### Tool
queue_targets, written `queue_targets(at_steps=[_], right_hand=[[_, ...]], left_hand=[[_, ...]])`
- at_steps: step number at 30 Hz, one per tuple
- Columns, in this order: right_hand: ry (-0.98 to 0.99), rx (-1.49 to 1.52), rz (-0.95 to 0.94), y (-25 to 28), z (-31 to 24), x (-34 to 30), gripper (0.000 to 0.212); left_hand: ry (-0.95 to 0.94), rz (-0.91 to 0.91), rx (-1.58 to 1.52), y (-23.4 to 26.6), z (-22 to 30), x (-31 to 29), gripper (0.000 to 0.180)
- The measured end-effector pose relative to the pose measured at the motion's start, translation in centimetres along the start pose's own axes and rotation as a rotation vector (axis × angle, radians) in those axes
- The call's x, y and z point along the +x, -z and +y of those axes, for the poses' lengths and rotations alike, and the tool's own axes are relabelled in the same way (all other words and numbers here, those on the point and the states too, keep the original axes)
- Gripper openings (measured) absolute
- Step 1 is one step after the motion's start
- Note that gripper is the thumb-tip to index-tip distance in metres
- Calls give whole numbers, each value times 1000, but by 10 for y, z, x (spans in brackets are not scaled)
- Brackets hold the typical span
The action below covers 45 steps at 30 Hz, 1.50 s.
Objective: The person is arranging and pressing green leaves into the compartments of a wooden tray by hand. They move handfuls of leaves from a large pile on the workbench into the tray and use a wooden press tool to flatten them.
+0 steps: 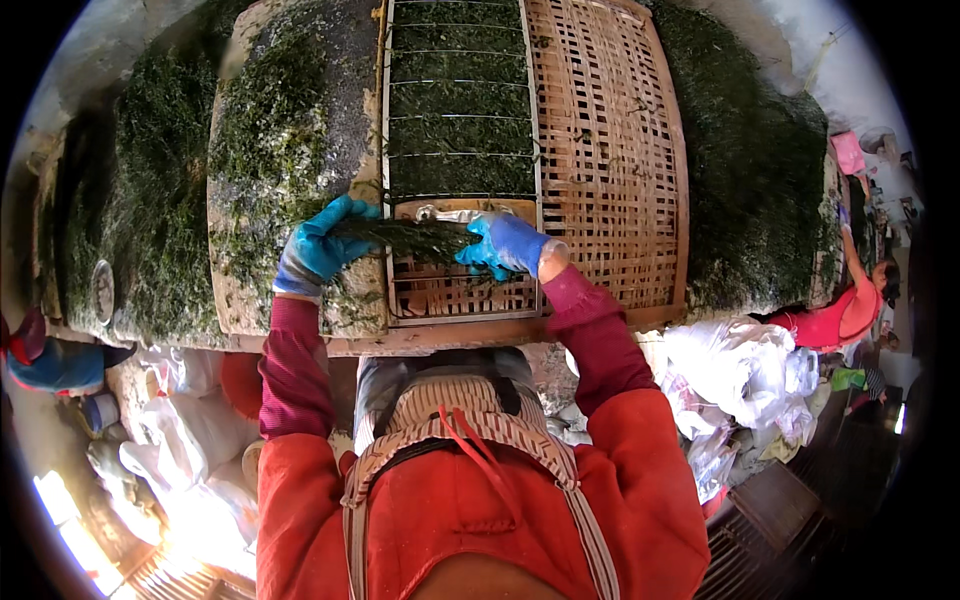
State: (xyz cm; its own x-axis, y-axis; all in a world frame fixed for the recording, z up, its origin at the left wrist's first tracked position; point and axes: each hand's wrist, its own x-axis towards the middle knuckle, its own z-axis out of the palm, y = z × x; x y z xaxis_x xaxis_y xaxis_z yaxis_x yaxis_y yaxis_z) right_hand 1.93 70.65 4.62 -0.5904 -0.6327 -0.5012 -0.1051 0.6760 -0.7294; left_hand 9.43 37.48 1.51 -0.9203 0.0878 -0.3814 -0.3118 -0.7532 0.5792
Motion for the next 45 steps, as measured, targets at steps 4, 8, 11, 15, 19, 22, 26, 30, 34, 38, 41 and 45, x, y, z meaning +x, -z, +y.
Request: queue_targets(at_steps=[4,8,11,15,19,22,26,30,34,38,41,45], right_hand=[[-2,-417,2,7,29,-2,38],[213,-660,49,8,59,-2,37],[203,-491,29,13,57,-7,39],[142,5,-18,43,71,-34,71],[-128,396,96,74,86,-79,46],[-142,-248,864,71,117,-119,44],[500,-819,1160,1,64,-109,43],[824,-783,890,-74,95,-30,69],[762,-760,823,-69,71,-49,33],[932,-412,652,-31,-27,8,25],[811,-200,1049,-16,-58,40,30],[667,262,1052,-3,-100,136,41]], left_hand=[[-27,318,615,-41,24,-41,29],[-358,664,1560,-64,-3,-49,49],[-605,686,2186,-80,-62,-25,92],[-482,514,2347,-84,-90,-8,109],[-510,517,2355,-73,-86,-7,104],[-745,347,2189,-75,-81,-4,95],[-1053,-86,2227,-78,-68,-27,58],[-837,-414,2437,-32,-91,-26,50],[-866,-394,2261,-69,-84,-38,52],[-965,-308,2126,-60,-61,-37,43],[-936,-434,2139,-36,-76,-21,42],[-695,-536,2511,-41,-74,-22,56]])
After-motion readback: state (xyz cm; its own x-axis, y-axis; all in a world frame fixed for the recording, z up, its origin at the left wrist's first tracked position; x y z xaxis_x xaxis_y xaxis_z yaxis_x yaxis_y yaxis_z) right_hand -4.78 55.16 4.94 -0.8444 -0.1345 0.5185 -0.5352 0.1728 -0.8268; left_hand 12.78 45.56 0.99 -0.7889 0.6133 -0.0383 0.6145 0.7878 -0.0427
